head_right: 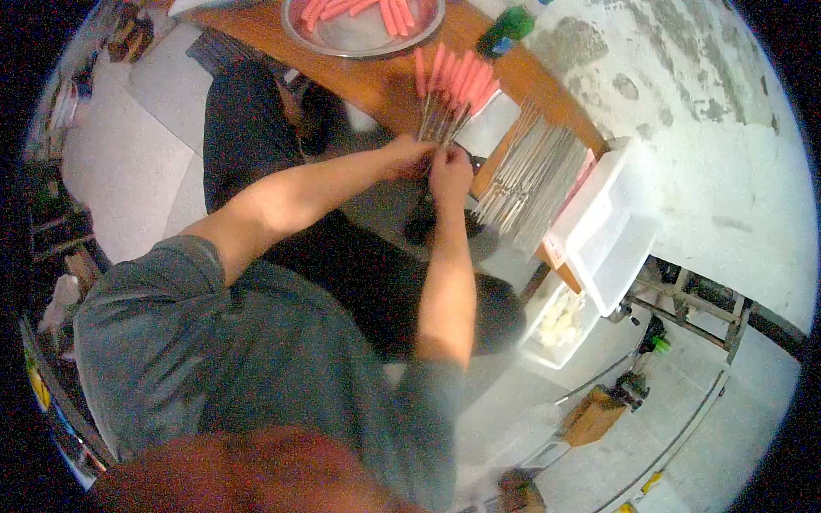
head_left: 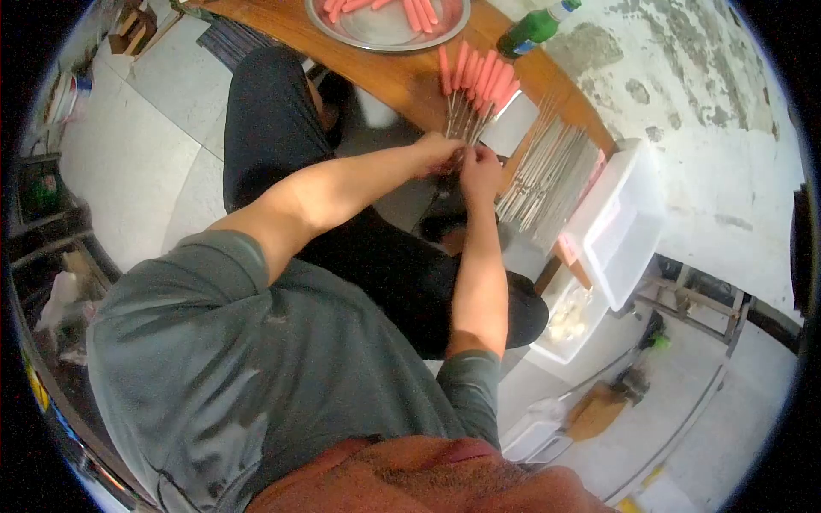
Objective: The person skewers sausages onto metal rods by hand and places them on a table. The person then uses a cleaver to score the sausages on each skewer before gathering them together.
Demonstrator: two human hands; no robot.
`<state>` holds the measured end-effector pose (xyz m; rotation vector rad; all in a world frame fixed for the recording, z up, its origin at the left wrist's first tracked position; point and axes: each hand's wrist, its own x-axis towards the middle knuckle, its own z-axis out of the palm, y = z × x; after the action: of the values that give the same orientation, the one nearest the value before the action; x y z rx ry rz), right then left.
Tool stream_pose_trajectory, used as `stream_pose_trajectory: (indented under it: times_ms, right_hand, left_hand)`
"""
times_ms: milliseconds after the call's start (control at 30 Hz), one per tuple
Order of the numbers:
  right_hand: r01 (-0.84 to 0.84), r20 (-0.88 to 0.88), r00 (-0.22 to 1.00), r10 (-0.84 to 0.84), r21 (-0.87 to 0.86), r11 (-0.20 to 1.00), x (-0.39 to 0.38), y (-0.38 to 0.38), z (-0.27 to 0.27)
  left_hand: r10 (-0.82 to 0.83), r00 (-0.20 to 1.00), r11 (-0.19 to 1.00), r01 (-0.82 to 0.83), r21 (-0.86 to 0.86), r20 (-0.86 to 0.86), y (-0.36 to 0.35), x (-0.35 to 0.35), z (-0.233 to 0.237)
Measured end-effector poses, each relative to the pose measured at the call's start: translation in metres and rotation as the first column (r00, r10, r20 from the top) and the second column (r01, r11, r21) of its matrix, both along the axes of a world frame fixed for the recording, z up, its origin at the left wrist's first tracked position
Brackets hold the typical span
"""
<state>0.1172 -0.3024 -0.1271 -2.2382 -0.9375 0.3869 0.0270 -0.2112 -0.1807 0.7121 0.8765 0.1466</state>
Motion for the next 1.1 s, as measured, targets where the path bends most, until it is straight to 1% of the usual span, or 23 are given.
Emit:
stream_pose_trajectory:
  times_ms: [67,100,167,200,267,300,367,400,433,500,533,600,633,700,733,767,800,833,867,933,1000,1033,1100]
  right_hand:
    - [-0.043,0.025,0.999,0.044,-0.067,0.997,-0.001,0.003,0.004]
    - [-0.032,0.054,0.998,0.036,-0.066,0.997,-0.002,0.004,0.010]
    - [-0.013,0.115,0.993,0.021,-0.065,0.998,-0.005,0.006,0.022]
    - [-0.041,0.173,0.984,0.046,-0.032,0.999,-0.004,0.006,0.019]
    - [-0.104,0.288,0.953,0.092,0.026,0.994,-0.005,0.005,0.006]
    - [-0.153,0.272,0.952,0.140,0.024,0.988,-0.005,0.008,0.004]
    - [-0.244,0.236,0.943,0.233,0.018,0.970,-0.007,0.011,0.000]
    - [-0.263,0.213,0.942,0.261,-0.019,0.965,-0.008,0.012,0.003]
    - [-0.282,0.190,0.939,0.287,-0.056,0.958,-0.010,0.014,0.007]
    - [-0.360,0.136,0.919,0.370,-0.088,0.929,-0.009,0.017,0.007]
    - [-0.333,0.142,0.932,0.335,-0.033,0.942,-0.010,0.016,0.002]
    - [-0.276,0.151,0.953,0.262,0.076,0.958,-0.011,0.012,-0.002]
    - [-0.200,0.178,0.966,0.187,0.060,0.978,-0.010,0.007,0.003]
    - [-0.046,0.231,0.972,0.036,0.039,0.998,-0.004,-0.003,0.015]
    - [-0.008,0.264,0.964,0.009,-0.008,1.000,0.003,-0.009,0.014]
    - [0.032,0.298,0.954,-0.015,-0.052,0.998,0.011,-0.017,0.009]
    - [0.075,0.333,0.942,-0.039,-0.094,0.993,0.018,-0.022,0.007]
    - [0.082,0.326,0.945,-0.028,-0.154,0.985,0.020,-0.025,0.010]
    - [0.096,0.330,0.943,-0.040,-0.155,0.983,0.021,-0.028,0.010]
    - [0.124,0.333,0.940,-0.067,-0.153,0.980,0.018,-0.031,0.006]
    - [0.129,0.371,0.927,-0.050,-0.190,0.973,0.017,-0.031,0.004]
    - [0.132,0.390,0.920,-0.043,-0.205,0.970,0.017,-0.029,0.004]
    - [0.139,0.362,0.931,-0.040,-0.253,0.957,0.017,-0.027,0.008]
  left_hand:
    - [0.035,0.999,0.999,-0.034,-0.038,0.027,-0.001,0.002,0.003]
    - [0.055,0.998,0.997,-0.052,-0.057,0.042,-0.001,0.004,0.002]
    - [0.078,0.991,0.985,-0.060,-0.162,0.107,0.002,0.009,-0.007]
    - [0.092,0.986,0.975,-0.061,-0.214,0.138,0.004,0.012,-0.012]
    - [0.090,0.979,0.973,-0.048,-0.224,0.184,0.003,0.014,-0.023]
    - [0.089,0.974,0.973,-0.040,-0.228,0.207,0.004,0.014,-0.025]
    - [0.082,0.994,0.979,-0.066,-0.195,0.072,0.007,0.005,0.007]
    - [0.078,0.997,0.982,-0.076,-0.176,0.003,0.009,0.001,0.019]
    - [0.138,0.986,0.983,-0.125,-0.131,0.089,0.009,-0.001,0.018]
    - [0.097,0.995,0.994,-0.096,-0.049,0.010,0.017,-0.005,0.019]
    - [0.081,0.996,0.997,-0.081,-0.009,-0.030,0.022,-0.007,0.019]
    - [0.037,0.998,0.999,-0.035,0.038,-0.045,0.038,-0.010,0.002]
    - [0.015,0.999,0.998,-0.012,0.059,-0.052,0.043,-0.012,-0.002]
    - [0.054,0.995,0.992,-0.044,0.119,-0.078,0.052,-0.018,-0.003]
    - [0.075,0.993,0.987,-0.061,0.148,-0.092,0.056,-0.023,0.004]
    - [0.018,0.955,0.981,0.040,0.190,-0.295,0.055,-0.038,0.061]
    - [0.025,0.967,0.970,0.038,0.238,-0.253,0.063,-0.041,0.044]
    - [0.029,0.977,0.958,0.033,0.286,-0.211,0.077,-0.043,0.012]
    - [0.032,0.985,0.943,0.026,0.332,-0.170,0.087,-0.047,-0.008]
    - [-0.006,0.954,0.923,0.121,0.366,-0.299,0.097,-0.058,-0.002]
    - [-0.056,0.916,0.871,0.240,0.429,-0.398,0.105,-0.067,0.008]
    - [-0.048,0.895,0.828,0.283,0.484,-0.443,0.106,-0.069,0.015]
    - [-0.066,0.777,0.620,0.523,0.585,-0.626,0.108,-0.070,0.028]
